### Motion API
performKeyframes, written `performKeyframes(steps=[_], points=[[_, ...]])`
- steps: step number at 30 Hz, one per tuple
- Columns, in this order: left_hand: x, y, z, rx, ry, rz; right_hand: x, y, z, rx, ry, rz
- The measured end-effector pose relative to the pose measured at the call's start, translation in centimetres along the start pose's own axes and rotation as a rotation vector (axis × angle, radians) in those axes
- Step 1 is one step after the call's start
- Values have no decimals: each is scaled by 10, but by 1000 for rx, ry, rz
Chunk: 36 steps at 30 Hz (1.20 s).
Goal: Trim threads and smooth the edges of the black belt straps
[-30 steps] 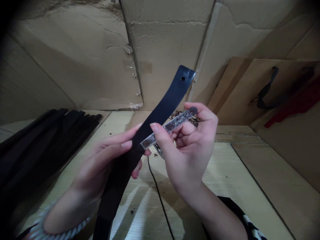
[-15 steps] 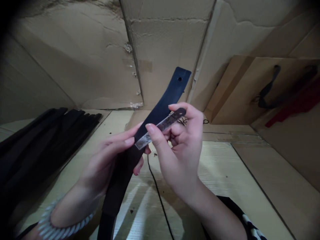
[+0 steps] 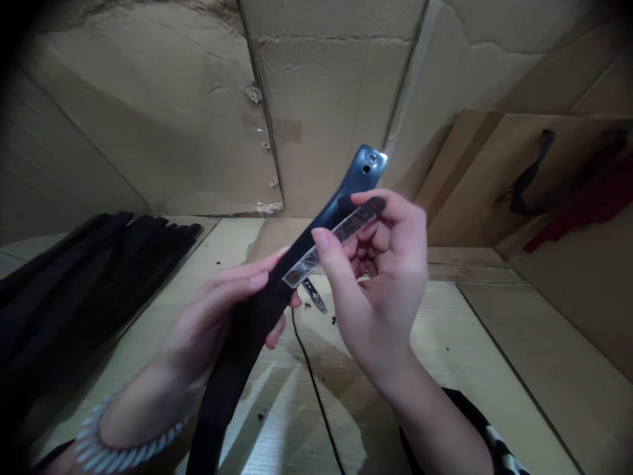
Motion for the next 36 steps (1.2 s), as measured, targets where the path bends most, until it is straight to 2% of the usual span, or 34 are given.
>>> performKeyframes(steps=[5, 11, 15, 19, 24, 28, 36], points=[[4, 1, -1, 9, 18, -6, -4, -1, 3, 64, 26, -110], [4, 1, 0, 2, 51, -35, -15, -3, 4, 55, 24, -157], [4, -3, 2, 40, 66, -66, -24, -1, 4, 34, -4, -207], [6, -5, 1, 97, 79, -115, -20, -3, 1, 31, 0, -170], [5, -11, -1, 209, 94, -190, -8, -2, -5, -47, 60, -259], [6, -13, -2, 229, 96, -224, -4, 0, -10, -104, 121, -388], [6, -18, -6, 275, 72, -184, 4, 0, -16, -198, 167, -467]])
Point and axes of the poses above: each hand's wrist, its own z-axis towards the middle knuckle, its own y-axis out of the back of the hand, x = y × z, the point moved 8 cm from there along z, towards the middle knuckle, and after that the axes turned 3 degrees about -x, right-handed, at the moved point
